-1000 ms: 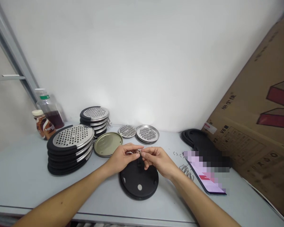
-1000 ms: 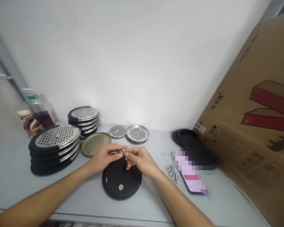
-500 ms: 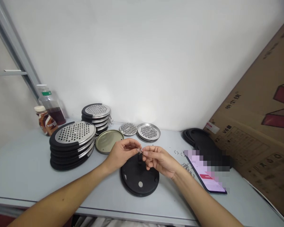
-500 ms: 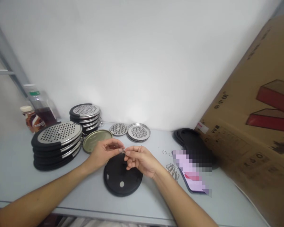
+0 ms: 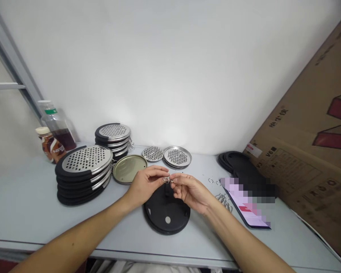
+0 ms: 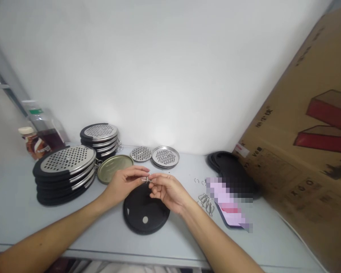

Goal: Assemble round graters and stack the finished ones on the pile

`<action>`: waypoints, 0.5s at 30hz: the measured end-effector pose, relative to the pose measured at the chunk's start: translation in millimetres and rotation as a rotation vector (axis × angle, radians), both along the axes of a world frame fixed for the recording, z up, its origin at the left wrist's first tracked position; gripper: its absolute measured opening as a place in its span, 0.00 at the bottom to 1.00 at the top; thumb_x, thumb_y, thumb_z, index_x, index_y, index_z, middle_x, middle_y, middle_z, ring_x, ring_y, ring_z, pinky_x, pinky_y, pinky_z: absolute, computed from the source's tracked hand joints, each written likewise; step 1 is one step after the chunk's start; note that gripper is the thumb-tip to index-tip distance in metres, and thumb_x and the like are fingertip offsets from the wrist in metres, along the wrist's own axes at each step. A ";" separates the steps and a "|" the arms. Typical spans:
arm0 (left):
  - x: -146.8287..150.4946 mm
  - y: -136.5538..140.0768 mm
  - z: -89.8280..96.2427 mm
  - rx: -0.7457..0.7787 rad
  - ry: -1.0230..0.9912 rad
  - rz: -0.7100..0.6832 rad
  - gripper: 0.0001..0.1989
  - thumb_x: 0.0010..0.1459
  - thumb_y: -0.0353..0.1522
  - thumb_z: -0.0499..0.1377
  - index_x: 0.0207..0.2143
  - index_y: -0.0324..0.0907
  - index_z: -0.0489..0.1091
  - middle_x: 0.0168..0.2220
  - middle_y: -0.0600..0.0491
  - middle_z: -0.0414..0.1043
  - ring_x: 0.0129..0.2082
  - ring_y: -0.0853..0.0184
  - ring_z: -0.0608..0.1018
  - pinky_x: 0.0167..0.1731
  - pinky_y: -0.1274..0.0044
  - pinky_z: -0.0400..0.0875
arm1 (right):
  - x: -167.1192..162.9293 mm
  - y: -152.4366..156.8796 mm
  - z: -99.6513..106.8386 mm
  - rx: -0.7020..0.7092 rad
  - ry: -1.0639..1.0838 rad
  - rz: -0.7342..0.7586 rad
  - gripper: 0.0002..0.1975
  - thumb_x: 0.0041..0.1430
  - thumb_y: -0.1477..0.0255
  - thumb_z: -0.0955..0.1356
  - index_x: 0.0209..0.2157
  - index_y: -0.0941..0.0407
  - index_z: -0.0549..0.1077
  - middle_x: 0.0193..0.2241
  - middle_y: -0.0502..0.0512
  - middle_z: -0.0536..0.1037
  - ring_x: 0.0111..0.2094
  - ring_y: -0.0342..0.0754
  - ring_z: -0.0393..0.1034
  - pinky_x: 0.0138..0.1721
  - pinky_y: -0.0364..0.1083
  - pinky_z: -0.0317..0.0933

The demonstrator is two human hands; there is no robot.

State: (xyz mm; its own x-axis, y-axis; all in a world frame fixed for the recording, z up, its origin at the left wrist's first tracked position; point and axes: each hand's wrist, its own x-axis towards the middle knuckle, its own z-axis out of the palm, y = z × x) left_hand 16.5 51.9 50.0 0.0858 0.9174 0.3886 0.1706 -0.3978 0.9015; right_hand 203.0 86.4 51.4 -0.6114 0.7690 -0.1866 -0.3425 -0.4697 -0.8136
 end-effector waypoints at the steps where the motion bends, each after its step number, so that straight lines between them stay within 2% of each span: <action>1: -0.3 0.8 -0.1 -0.021 -0.006 -0.013 0.06 0.56 0.29 0.62 0.36 0.40 0.78 0.44 0.47 0.76 0.44 0.62 0.79 0.45 0.73 0.75 | -0.7 -0.6 -0.4 0.000 0.005 -0.002 0.10 0.46 0.77 0.75 0.33 0.62 0.78 0.23 0.51 0.78 0.20 0.37 0.68 0.27 0.40 0.69; 3: -0.6 2.2 -0.6 -0.075 -0.033 -0.045 0.06 0.57 0.30 0.61 0.36 0.39 0.77 0.39 0.49 0.77 0.40 0.64 0.79 0.42 0.74 0.75 | -2.3 -2.2 -1.2 0.053 -0.003 -0.007 0.12 0.46 0.76 0.75 0.35 0.62 0.78 0.26 0.53 0.79 0.22 0.38 0.70 0.31 0.42 0.70; 6: -0.4 3.5 -1.5 -0.166 -0.088 -0.100 0.06 0.58 0.31 0.60 0.37 0.39 0.73 0.34 0.52 0.76 0.36 0.66 0.79 0.39 0.75 0.75 | -5.7 -5.6 -2.4 0.260 -0.076 -0.069 0.14 0.46 0.73 0.76 0.37 0.61 0.78 0.30 0.55 0.81 0.24 0.42 0.74 0.33 0.44 0.70; 9: -0.6 4.3 -2.2 -0.211 -0.131 -0.140 0.06 0.59 0.32 0.61 0.37 0.39 0.72 0.32 0.53 0.75 0.34 0.68 0.78 0.37 0.77 0.73 | -9.2 -8.5 -4.2 0.454 -0.172 -0.166 0.13 0.48 0.69 0.76 0.36 0.61 0.77 0.26 0.54 0.80 0.24 0.43 0.74 0.31 0.43 0.69; 15: -3.3 6.8 -4.6 -0.283 -0.222 -0.184 0.08 0.57 0.32 0.63 0.39 0.40 0.75 0.34 0.53 0.75 0.34 0.69 0.76 0.37 0.78 0.72 | -9.8 -12.5 -8.6 0.672 -0.335 -0.292 0.10 0.57 0.66 0.71 0.37 0.58 0.76 0.22 0.51 0.78 0.24 0.43 0.74 0.29 0.42 0.67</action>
State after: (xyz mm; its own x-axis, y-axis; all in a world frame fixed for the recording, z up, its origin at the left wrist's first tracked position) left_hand 13.2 58.7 45.4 0.2014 0.9679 0.1501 -0.0915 -0.1340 0.9867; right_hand 193.2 73.9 42.9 -0.3619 0.9022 0.2346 -0.0637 0.2272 -0.9718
